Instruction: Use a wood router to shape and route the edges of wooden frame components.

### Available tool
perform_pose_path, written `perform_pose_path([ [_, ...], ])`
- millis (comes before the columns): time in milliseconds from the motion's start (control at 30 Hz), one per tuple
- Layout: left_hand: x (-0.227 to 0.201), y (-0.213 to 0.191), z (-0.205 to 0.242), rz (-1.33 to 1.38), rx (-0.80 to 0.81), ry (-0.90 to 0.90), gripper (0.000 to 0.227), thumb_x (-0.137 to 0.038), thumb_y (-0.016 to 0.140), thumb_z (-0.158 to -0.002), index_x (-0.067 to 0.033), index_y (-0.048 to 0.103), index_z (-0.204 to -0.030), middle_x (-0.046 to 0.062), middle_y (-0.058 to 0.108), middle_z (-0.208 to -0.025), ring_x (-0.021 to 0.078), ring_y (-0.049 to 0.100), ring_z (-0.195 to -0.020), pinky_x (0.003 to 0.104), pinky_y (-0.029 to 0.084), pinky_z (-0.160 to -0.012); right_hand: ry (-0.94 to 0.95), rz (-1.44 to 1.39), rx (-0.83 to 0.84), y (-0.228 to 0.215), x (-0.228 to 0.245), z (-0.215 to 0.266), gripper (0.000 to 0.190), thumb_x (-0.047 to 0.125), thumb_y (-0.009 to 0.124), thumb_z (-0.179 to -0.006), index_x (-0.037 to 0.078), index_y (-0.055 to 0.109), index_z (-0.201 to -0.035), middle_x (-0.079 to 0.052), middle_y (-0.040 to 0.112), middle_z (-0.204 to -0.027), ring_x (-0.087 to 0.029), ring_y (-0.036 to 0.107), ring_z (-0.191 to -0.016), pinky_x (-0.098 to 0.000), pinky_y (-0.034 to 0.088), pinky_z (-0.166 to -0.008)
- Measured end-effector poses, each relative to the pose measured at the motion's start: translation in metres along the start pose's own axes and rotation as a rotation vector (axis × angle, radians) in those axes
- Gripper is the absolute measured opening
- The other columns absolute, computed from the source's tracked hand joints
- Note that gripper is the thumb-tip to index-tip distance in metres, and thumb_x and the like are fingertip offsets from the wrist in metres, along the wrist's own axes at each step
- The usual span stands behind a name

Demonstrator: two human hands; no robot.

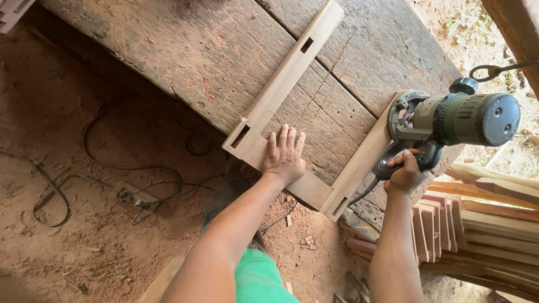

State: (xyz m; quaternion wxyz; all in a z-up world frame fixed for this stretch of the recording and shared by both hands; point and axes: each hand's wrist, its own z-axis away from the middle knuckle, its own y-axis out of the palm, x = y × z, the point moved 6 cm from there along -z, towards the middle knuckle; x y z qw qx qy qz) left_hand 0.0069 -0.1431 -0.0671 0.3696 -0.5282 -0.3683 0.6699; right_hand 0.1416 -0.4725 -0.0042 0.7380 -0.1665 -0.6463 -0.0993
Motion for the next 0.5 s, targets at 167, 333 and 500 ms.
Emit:
perform_pose_path([
  [167, 0.0, -0.002, 0.001, 0.005, -0.018, 0.003, 0.071, -0.027, 0.046, -0.081, -0.0121, 0.047, -0.15, 0.021, 0.04, -0.152, 0.0397, 0.024, -0.151, 0.061, 0.017, -0.114, 0.021, 0.014, 0.009, 0.006, 0.005, -0.015, 0.014, 0.009, 0.064, -0.095, 0.016, 0.059, -0.107, -0.003, 0.047, -0.058, -0.019, 0.057, -0.046, -0.0329, 0.054, -0.055],
  [333, 0.0, 0.001, 0.0, 0.018, -0.03, -0.005, 0.07, -0.026, 0.047, -0.081, -0.0121, 0.048, -0.15, 0.022, 0.04, -0.152, 0.04, 0.024, -0.151, 0.061, 0.017, -0.114, 0.037, 0.014, 0.015, 0.009, 0.002, -0.032, 0.015, 0.01, 0.065, -0.095, 0.017, 0.058, -0.107, -0.002, 0.047, -0.058, -0.018, 0.057, -0.047, -0.0327, 0.055, -0.054],
  [500, -0.001, -0.002, 0.001, 0.016, -0.062, -0.001, 0.07, -0.027, 0.047, -0.081, -0.0112, 0.049, -0.149, 0.022, 0.042, -0.15, 0.0403, 0.026, -0.151, 0.06, 0.02, -0.114, 0.037, 0.014, 0.022, 0.007, -0.004, -0.05, 0.015, 0.011, 0.064, -0.096, 0.019, 0.059, -0.108, -0.001, 0.047, -0.06, -0.018, 0.057, -0.048, -0.0334, 0.055, -0.055],
])
